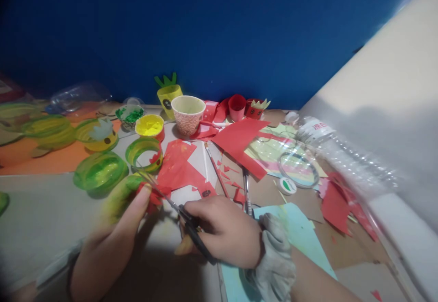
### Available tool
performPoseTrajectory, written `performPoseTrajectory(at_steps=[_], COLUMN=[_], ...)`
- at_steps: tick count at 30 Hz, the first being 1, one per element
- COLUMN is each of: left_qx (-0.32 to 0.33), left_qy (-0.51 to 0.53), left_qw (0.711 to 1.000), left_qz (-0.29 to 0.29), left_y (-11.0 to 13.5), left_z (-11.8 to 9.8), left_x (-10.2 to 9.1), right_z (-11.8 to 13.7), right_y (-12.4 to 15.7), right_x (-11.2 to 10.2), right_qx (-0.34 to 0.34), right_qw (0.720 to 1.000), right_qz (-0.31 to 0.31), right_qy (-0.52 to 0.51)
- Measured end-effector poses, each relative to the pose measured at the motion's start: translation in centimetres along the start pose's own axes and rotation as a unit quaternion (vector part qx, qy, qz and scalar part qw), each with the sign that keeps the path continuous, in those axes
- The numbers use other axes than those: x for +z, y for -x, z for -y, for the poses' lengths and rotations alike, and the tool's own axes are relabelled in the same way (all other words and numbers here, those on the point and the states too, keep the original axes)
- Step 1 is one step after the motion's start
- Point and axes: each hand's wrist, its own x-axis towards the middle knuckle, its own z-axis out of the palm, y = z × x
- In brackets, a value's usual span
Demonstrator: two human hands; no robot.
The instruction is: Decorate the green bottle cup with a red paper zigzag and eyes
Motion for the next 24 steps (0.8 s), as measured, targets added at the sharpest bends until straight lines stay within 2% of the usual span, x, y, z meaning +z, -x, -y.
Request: performPoseTrajectory(at_steps=[9, 17, 24], left_qx=[-0.019, -0.023, -0.034], left_qy=[0.015, 0.041, 0.052], left_qw=[1.0, 0.999, 0.998], left_qz=[0.01, 0.004, 0.01], left_y=[-0.36, -0.15, -0.34], left_z=[-0.96, -0.33, -0.73], left_x=[-0.1, -0.06, -0.08], right_z=[0.01, -0.16, 0.24], right_y=[-0.06, -0.04, -0.03], right_x=[0.0, 0.18, 0.05], right_qx=[0.001, 0.009, 0.009], right_qw=[1.0, 1.0, 1.0], right_qz=[0.0, -0.001, 0.0], right_qy=[-0.016, -0.005, -0.005])
